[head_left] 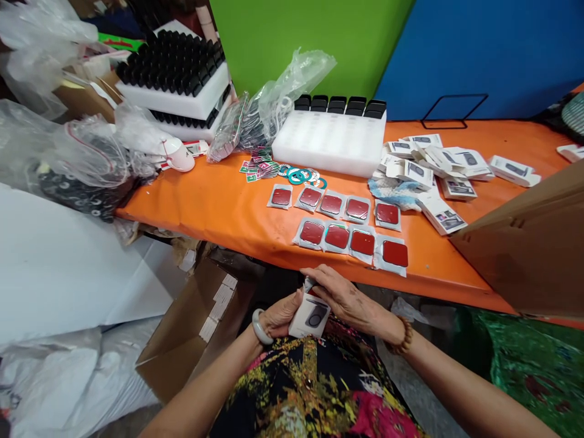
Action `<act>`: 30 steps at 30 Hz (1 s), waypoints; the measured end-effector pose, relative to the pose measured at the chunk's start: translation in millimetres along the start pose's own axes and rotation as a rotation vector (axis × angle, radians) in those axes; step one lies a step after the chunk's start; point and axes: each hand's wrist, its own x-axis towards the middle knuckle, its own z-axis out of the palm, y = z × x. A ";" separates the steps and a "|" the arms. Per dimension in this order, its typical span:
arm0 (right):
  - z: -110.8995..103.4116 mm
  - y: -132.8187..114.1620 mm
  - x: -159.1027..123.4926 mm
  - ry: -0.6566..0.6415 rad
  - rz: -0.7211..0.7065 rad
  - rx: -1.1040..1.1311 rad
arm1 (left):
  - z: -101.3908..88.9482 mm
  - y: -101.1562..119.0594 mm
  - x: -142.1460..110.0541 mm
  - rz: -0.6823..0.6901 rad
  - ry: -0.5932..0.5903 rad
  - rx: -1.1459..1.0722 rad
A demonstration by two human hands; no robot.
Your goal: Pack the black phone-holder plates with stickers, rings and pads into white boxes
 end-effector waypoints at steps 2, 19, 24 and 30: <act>5.3 0.0 -0.5 0.051 0.050 0.015 | -3.0 -1.3 0.7 -0.003 -0.007 0.004; 27.4 -0.3 -14.9 0.093 0.048 0.081 | -3.6 9.1 -15.4 0.319 0.209 0.197; 34.5 7.4 -15.5 0.241 0.071 0.102 | -9.0 12.7 -29.4 0.500 0.418 0.404; 55.5 19.2 -25.7 0.409 0.291 0.511 | -12.5 3.3 -32.1 0.556 0.510 0.473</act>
